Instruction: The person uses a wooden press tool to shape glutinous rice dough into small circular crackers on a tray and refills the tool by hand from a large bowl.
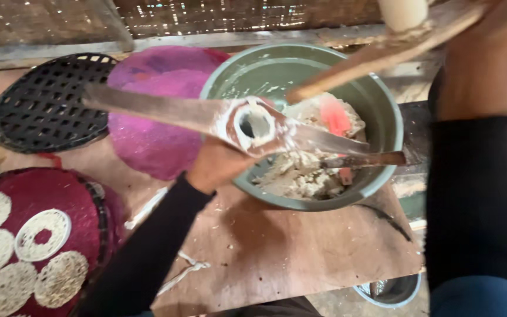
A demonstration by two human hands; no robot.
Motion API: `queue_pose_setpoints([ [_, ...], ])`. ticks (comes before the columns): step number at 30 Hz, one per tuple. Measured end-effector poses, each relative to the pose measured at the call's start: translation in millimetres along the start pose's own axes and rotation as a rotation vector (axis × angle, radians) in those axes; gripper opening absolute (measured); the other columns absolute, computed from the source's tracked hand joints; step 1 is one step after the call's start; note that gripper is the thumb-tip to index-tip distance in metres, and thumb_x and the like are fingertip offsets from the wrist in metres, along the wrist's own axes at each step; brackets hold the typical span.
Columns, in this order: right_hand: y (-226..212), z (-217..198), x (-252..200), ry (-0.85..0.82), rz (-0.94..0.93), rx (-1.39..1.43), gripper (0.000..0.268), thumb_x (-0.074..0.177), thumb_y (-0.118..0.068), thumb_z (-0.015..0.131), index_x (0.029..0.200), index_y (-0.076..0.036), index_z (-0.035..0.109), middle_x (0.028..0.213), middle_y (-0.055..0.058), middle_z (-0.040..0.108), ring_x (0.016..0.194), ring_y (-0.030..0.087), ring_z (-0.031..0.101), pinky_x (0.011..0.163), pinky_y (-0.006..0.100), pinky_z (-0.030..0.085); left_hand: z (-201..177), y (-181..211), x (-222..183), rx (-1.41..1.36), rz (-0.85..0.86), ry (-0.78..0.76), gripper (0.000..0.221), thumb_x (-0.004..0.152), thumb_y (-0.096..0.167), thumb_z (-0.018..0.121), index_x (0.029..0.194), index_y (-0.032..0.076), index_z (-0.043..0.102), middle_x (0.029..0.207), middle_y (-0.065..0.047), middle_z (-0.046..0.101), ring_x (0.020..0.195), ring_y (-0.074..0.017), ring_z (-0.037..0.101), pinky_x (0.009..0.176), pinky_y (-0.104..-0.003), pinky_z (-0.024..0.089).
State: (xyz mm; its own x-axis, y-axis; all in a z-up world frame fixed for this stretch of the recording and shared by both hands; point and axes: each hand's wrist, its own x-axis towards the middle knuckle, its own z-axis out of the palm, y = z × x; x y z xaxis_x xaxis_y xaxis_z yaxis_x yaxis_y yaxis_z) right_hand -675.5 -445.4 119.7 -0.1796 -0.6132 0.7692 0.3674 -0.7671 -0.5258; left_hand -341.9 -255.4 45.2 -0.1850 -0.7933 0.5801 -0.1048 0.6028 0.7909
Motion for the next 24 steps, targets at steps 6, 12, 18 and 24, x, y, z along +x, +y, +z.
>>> queue_pose_setpoints([
  [6, 42.1, -40.0, -18.5, 0.499, 0.132, 0.491, 0.033, 0.102, -0.021, 0.045, 0.073, -0.008, 0.042, 0.061, 0.006, 0.041, 0.047, 0.020, 0.042, 0.046, 0.041, 0.040, 53.1, -24.6, -3.7, -0.084, 0.072, 0.288, 0.087, 0.073, 0.008, 0.093, 0.142, 0.005, 0.039, 0.124, -0.006, 0.058, 0.114, -0.0159, 0.061, 0.102, -0.029, 0.054],
  [12, 29.3, 15.7, -73.3, 0.537, 0.322, 0.411, 0.028, 0.104, -0.011, 0.045, 0.076, -0.010, 0.043, 0.064, 0.008, 0.047, 0.058, 0.023, 0.053, 0.063, 0.043, 0.055, 53.1, -49.3, -6.0, 0.040, 0.122, 0.391, 0.049, 0.095, 0.006, 0.079, 0.134, 0.007, 0.050, 0.125, -0.006, 0.064, 0.112, -0.0161, 0.064, 0.103, -0.028, 0.054],
  [18, -7.3, 43.4, -142.3, -0.378, 0.803, -0.684, 0.029, 0.099, -0.035, 0.050, 0.113, -0.014, 0.065, 0.117, 0.013, 0.071, 0.099, 0.023, 0.072, 0.095, 0.043, 0.057, -10.2, -80.2, -0.2, 0.376, 0.119, 0.611, 0.036, 0.105, 0.014, 0.064, 0.139, 0.008, 0.051, 0.132, -0.005, 0.062, 0.117, -0.0155, 0.062, 0.107, -0.029, 0.053],
  [24, -31.4, 57.3, -188.6, -1.591, 0.506, -1.986, 0.016, 0.106, -0.021, 0.053, 0.097, -0.017, 0.066, 0.092, 0.008, 0.076, 0.086, 0.022, 0.075, 0.071, 0.039, 0.059, -4.0, -79.9, -14.6, 0.189, 0.092, 0.468, 0.039, 0.102, 0.015, 0.070, 0.136, 0.009, 0.052, 0.129, -0.004, 0.060, 0.114, -0.0146, 0.063, 0.106, -0.029, 0.054],
])
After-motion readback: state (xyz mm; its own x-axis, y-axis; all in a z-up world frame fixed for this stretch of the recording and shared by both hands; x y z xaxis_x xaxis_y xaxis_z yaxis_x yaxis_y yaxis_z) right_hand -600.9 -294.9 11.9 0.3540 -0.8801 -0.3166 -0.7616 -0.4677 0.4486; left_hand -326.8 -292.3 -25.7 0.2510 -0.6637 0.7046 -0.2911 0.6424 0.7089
